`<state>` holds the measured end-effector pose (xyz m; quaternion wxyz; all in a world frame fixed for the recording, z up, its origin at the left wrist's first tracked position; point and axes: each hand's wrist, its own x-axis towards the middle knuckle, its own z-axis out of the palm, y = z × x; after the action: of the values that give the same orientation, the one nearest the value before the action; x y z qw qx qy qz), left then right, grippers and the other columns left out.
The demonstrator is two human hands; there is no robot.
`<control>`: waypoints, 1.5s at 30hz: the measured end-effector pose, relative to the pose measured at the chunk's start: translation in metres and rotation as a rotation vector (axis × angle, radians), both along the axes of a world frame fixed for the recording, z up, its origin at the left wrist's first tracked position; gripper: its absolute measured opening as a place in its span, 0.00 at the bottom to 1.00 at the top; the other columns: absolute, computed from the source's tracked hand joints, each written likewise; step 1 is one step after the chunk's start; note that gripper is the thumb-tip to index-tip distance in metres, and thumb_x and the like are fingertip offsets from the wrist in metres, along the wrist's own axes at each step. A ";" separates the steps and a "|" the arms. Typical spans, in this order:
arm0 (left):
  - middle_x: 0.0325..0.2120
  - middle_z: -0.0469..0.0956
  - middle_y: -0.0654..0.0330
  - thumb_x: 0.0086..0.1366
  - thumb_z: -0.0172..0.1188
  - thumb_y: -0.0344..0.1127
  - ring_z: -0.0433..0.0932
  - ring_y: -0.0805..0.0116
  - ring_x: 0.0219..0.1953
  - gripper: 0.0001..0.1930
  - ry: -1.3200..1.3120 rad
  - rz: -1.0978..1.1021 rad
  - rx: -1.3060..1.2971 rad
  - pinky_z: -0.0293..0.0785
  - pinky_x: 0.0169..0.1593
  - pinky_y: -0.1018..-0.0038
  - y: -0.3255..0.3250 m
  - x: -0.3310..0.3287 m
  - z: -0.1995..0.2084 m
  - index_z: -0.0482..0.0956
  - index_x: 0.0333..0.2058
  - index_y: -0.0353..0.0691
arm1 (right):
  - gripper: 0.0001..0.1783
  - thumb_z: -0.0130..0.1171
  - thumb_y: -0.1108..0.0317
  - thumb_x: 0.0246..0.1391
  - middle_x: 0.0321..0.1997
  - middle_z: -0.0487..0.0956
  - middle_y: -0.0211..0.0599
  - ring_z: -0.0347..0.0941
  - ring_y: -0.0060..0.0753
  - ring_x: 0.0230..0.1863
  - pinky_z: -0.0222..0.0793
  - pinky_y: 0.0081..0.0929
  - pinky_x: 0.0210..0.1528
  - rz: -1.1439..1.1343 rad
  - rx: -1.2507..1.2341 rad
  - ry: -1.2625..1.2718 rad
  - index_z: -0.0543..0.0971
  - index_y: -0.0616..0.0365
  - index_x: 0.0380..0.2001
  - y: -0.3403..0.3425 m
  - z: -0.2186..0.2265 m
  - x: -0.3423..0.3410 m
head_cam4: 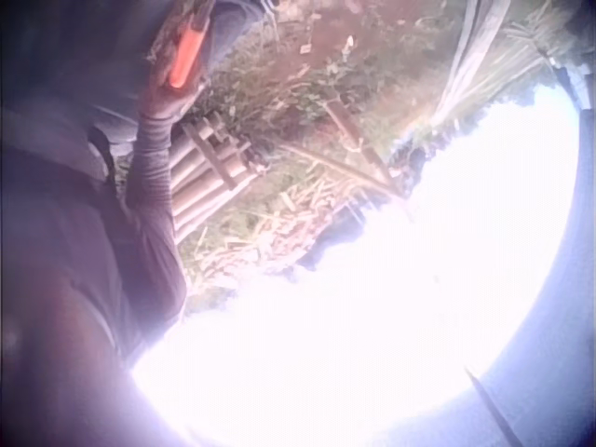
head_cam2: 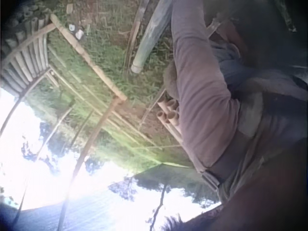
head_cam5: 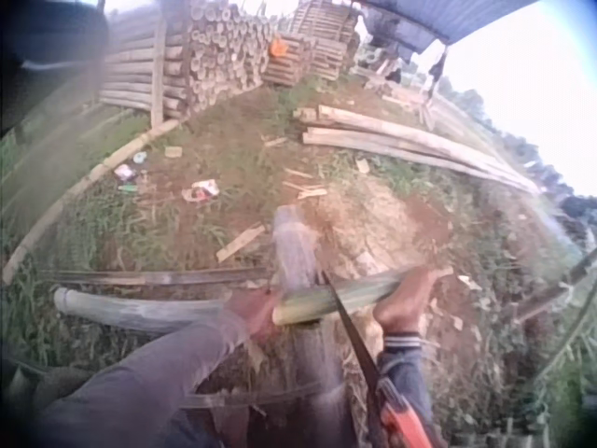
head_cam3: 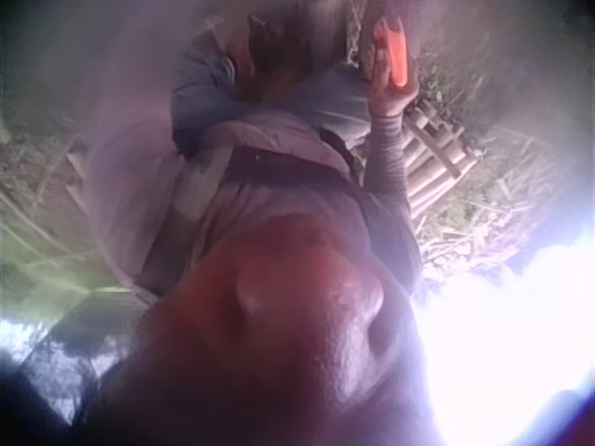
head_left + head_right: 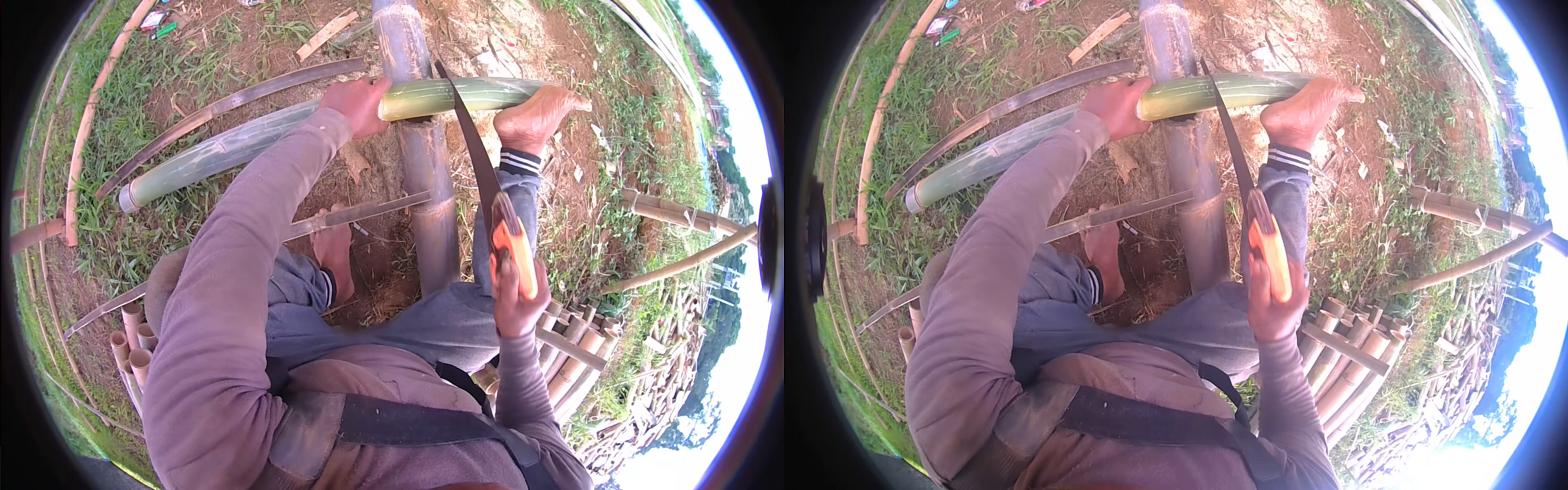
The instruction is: The person sits on the ground and uses a hand saw to cut long bamboo poles into shorter sections. They position each pole on a wooden stand, saw through it, and then move the cut pieces aside to a pile.
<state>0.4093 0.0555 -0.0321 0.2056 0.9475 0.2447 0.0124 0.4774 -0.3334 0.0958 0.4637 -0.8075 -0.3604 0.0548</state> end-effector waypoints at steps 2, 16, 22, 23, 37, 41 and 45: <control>0.47 0.83 0.48 0.56 0.76 0.52 0.87 0.46 0.48 0.36 0.001 -0.012 0.004 0.84 0.51 0.54 -0.003 0.005 -0.001 0.73 0.60 0.46 | 0.12 0.62 0.68 0.70 0.31 0.82 0.31 0.75 0.14 0.29 0.70 0.16 0.30 -0.059 -0.063 0.078 0.81 0.69 0.45 -0.028 0.000 -0.008; 0.48 0.83 0.48 0.58 0.75 0.54 0.87 0.47 0.49 0.37 -0.010 -0.002 0.020 0.85 0.51 0.53 -0.001 0.003 -0.006 0.73 0.61 0.46 | 0.09 0.64 0.68 0.70 0.28 0.80 0.27 0.74 0.11 0.26 0.68 0.14 0.27 -0.044 -0.035 0.125 0.81 0.65 0.45 -0.012 -0.007 -0.001; 0.47 0.84 0.49 0.58 0.75 0.56 0.86 0.47 0.51 0.37 0.014 -0.046 -0.012 0.84 0.54 0.53 -0.007 0.014 0.002 0.73 0.61 0.46 | 0.12 0.68 0.66 0.67 0.27 0.81 0.29 0.73 0.16 0.24 0.70 0.24 0.27 -0.019 0.016 0.053 0.80 0.63 0.34 0.124 -0.068 0.084; 0.48 0.84 0.49 0.58 0.75 0.55 0.86 0.47 0.51 0.37 0.021 -0.035 -0.005 0.84 0.54 0.53 -0.008 0.013 0.006 0.73 0.61 0.46 | 0.12 0.68 0.65 0.67 0.26 0.80 0.28 0.72 0.16 0.23 0.69 0.24 0.27 -0.062 -0.101 -0.032 0.80 0.63 0.33 0.158 -0.054 0.089; 0.49 0.84 0.49 0.59 0.74 0.52 0.86 0.46 0.50 0.37 0.064 -0.024 -0.012 0.84 0.55 0.54 -0.010 0.014 0.008 0.72 0.64 0.47 | 0.15 0.71 0.64 0.64 0.23 0.80 0.43 0.79 0.29 0.26 0.74 0.32 0.32 -0.031 -0.003 0.040 0.79 0.65 0.34 0.104 -0.070 0.069; 0.49 0.84 0.48 0.57 0.75 0.53 0.86 0.46 0.50 0.38 0.028 -0.008 -0.003 0.84 0.55 0.53 -0.016 0.007 0.014 0.72 0.64 0.47 | 0.14 0.69 0.62 0.68 0.27 0.82 0.28 0.76 0.14 0.29 0.72 0.18 0.30 -0.056 -0.126 -0.039 0.82 0.65 0.39 0.130 -0.066 0.080; 0.48 0.84 0.47 0.57 0.76 0.53 0.86 0.46 0.50 0.36 0.046 0.024 -0.006 0.84 0.54 0.52 -0.003 -0.002 0.004 0.73 0.60 0.46 | 0.12 0.63 0.70 0.70 0.36 0.83 0.35 0.79 0.16 0.34 0.78 0.18 0.36 -0.017 -0.063 0.162 0.79 0.69 0.48 -0.014 -0.031 0.002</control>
<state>0.4075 0.0527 -0.0281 0.2027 0.9438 0.2608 -0.0079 0.4794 -0.3477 0.0645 0.4663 -0.8176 -0.3128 0.1275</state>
